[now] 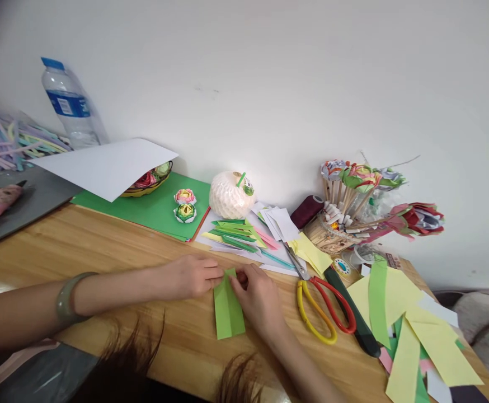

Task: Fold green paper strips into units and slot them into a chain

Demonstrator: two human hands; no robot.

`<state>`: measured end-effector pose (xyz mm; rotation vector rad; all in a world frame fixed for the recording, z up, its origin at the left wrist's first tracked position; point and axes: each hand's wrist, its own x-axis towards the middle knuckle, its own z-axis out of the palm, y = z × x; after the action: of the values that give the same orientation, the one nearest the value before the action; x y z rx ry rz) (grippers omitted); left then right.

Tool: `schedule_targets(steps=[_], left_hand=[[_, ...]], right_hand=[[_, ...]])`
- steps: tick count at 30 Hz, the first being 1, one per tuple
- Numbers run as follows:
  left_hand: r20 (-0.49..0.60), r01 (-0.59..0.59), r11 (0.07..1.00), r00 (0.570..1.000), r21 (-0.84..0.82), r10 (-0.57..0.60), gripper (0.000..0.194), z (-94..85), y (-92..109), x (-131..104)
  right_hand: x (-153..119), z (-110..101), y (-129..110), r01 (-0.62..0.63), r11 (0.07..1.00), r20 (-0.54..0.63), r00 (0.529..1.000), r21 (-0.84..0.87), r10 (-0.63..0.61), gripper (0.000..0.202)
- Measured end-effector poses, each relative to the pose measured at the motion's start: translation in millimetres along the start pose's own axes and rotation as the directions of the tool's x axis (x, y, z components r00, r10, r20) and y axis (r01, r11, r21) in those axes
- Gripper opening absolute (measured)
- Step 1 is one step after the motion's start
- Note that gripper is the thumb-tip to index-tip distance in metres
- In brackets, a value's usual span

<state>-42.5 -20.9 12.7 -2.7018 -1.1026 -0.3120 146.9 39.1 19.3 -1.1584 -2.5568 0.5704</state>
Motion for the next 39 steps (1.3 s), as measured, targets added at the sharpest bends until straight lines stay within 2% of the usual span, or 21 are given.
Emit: schedule_targets(steps=[2,5,10,17,20,25,28,32,35,39], left_hand=[[-0.021,-0.029,0.999,0.999,0.034,0.03,0.014,-2.3,-0.8,0.4],[0.027,-0.032,0.999,0.999,0.042,0.031,0.017,-7.9,-1.1,1.1],[0.038,0.017,1.0,0.999,0.005,-0.017,0.019,-11.8,-2.8,1.7],[0.002,0.013,0.999,1.0,-0.043,-0.013,0.018,-4.0,-6.5,1.3],[-0.001,-0.009,0.999,1.0,-0.038,0.009,0.021,-2.7,-8.5,0.7],[-0.007,0.002,0.999,1.0,-0.045,-0.002,0.021,-1.5,-11.3,0.7],[0.021,-0.014,1.0,1.0,-0.018,0.014,0.026,-2.0,-12.0,1.5],[0.026,-0.023,1.0,0.999,-0.011,0.024,0.027,-2.8,-12.3,1.8],[-0.008,-0.023,1.0,1.0,-0.014,0.023,0.024,-0.6,-12.3,1.4],[-0.11,0.012,0.999,0.994,-0.039,-0.016,0.024,5.6,-12.4,1.1]], right_hand=[[0.1,1.3,-2.0,-0.03,1.0,0.006,1.0,-0.004,0.03,0.01],[-1.7,3.7,-1.3,-0.036,0.999,-0.006,0.999,0.005,0.036,0.008],[-4.2,6.9,4.7,0.133,0.99,-0.072,0.988,-0.045,-0.135,0.007],[-9.2,8.9,10.7,0.35,0.916,-0.129,0.917,-0.195,-0.378,0.024],[-9.6,11.3,12.7,0.387,0.893,-0.137,0.896,-0.227,-0.423,0.025],[-7.8,14.8,12.9,0.388,0.892,-0.165,0.888,-0.231,-0.429,0.023],[-9.0,14.4,14.2,0.4,0.88,-0.142,0.885,-0.255,-0.443,0.023],[-12.4,10.1,15.9,0.475,0.834,-0.039,0.863,-0.279,-0.504,0.024],[-13.2,5.8,14.0,0.511,0.801,0.021,0.847,-0.312,-0.532,0.024],[-12.0,2.0,10.2,0.554,0.748,0.042,0.813,-0.366,-0.581,0.026]])
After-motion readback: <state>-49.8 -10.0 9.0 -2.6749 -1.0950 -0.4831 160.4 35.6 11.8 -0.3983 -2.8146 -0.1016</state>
